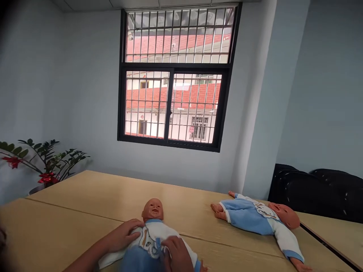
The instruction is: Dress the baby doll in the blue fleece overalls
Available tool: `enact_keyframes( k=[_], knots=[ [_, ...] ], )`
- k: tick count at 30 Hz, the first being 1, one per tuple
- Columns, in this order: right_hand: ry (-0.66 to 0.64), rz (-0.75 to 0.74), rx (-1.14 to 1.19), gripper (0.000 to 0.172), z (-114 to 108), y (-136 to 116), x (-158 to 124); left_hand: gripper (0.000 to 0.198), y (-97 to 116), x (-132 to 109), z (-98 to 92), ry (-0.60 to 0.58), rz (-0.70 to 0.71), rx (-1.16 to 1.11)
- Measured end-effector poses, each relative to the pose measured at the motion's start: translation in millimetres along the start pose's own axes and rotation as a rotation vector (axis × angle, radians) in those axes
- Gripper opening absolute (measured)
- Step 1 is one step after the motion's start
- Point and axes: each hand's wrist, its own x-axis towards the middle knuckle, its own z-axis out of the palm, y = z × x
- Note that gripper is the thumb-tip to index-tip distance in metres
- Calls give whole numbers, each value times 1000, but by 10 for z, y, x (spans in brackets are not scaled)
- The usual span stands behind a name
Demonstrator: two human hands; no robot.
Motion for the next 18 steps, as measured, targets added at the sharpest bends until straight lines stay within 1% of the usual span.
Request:
enact_keyframes(
  k=[2, 3, 4, 5, 7, 8, 9, 11, 14, 16, 18],
  knots=[
    [-97, -101, -47, 37, 102, -161, 426, 35, -90, -64, 32, 43, -60, -34],
    [-176, -132, -68, 40, 168, -249, 646, 31, -105, -66, 42, 63, -81, -42],
    [-301, -161, -102, 42, 241, -331, 857, 29, -108, -54, 46, 67, -94, -41],
    [-425, -173, -139, 40, 317, -399, 1049, 26, -106, -33, 42, 52, -98, -34],
    [-544, -181, -171, 32, 456, -485, 1342, 24, -110, 23, 14, -4, -96, -11],
    [-571, -178, -181, 29, 509, -501, 1434, 23, -122, 51, -6, -30, -95, -1],
    [-579, -176, -189, 28, 547, -501, 1492, 22, -142, 77, -30, -50, -94, 3],
    [-586, -171, -214, 29, 569, -474, 1522, 19, -199, 112, -84, -78, -92, -4],
    [-591, -172, -265, 33, 483, -409, 1458, 18, -300, 100, -190, -123, -84, -6],
    [-609, -173, -282, 30, 379, -363, 1410, 24, -349, 20, -285, -143, -76, 6],
    [-621, -159, -264, 26, 270, -308, 1379, 27, -363, -140, -390, -152, -71, 41]
  ],
)
